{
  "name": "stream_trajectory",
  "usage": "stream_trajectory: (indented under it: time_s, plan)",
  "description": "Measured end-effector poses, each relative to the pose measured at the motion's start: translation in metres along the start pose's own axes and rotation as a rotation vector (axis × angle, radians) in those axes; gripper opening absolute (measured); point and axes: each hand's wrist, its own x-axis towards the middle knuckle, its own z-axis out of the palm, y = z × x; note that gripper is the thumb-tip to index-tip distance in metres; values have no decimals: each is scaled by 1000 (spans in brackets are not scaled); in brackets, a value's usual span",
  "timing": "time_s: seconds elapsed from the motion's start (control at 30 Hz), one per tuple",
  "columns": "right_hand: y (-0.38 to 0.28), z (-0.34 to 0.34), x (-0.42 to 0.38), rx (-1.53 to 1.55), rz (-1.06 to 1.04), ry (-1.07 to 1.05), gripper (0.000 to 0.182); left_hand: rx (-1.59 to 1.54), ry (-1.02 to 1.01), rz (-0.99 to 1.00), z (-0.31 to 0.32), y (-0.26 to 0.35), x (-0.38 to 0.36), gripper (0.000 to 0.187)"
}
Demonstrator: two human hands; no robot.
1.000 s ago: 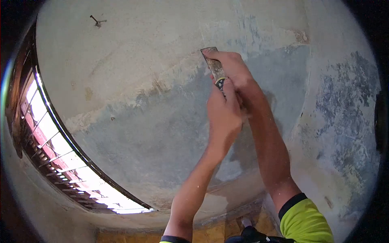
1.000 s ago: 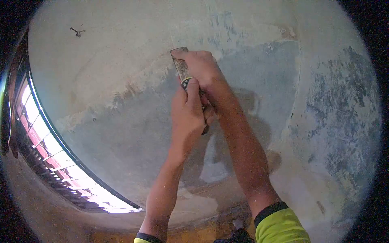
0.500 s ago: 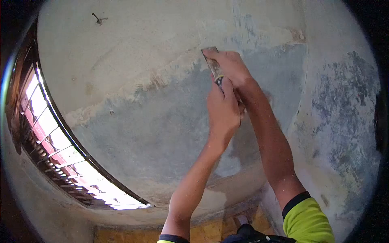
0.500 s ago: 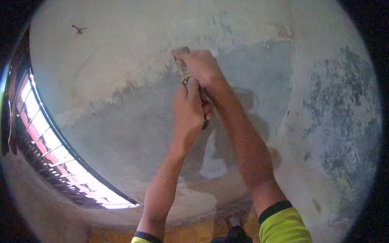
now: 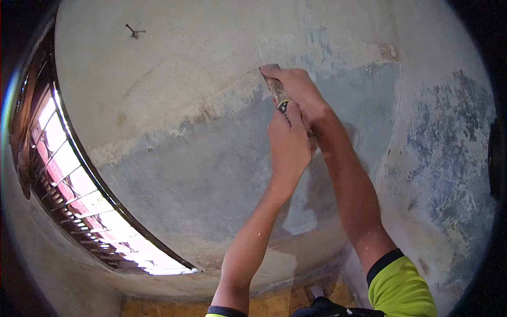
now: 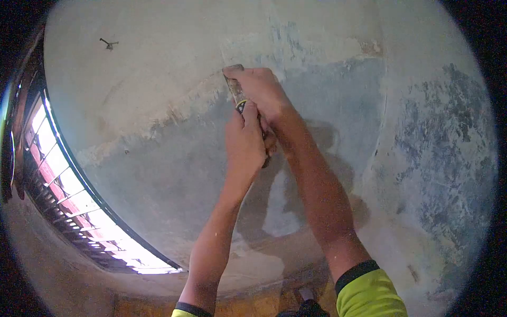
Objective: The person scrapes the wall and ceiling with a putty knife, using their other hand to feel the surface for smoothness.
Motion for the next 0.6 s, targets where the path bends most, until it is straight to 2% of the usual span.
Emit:
stream_trajectory:
  time_s: [0.07,0.1,0.17,0.27,0.33,0.4,0.47,0.57,0.6]
  plan:
    - [12,-1,2,9,-72,-6,38,46,60,134,6,-8,2,36]
    - [13,-1,5,12,-122,-8,38,2,40,69,6,-9,1,36]
    - [19,-5,1,-60,-79,-2,38,-77,-13,-64,3,-10,-5,36]
    - [16,-3,-3,-77,-43,-6,39,-66,-5,-4,2,-19,-6,35]
    - [9,0,-1,-46,-76,-9,39,168,-29,240,-5,-30,14,34]
    - [3,3,5,-6,-142,-9,39,140,-54,227,-7,-27,20,34]
    - [7,0,2,-43,-167,-27,42,-150,-80,-31,-5,-11,13,34]
    - [18,-10,-22,-258,-202,6,44,-132,-165,-92,-17,-27,-8,36]
    - [26,-16,-40,-354,-215,27,44,-108,-95,-96,-20,-23,-24,37]
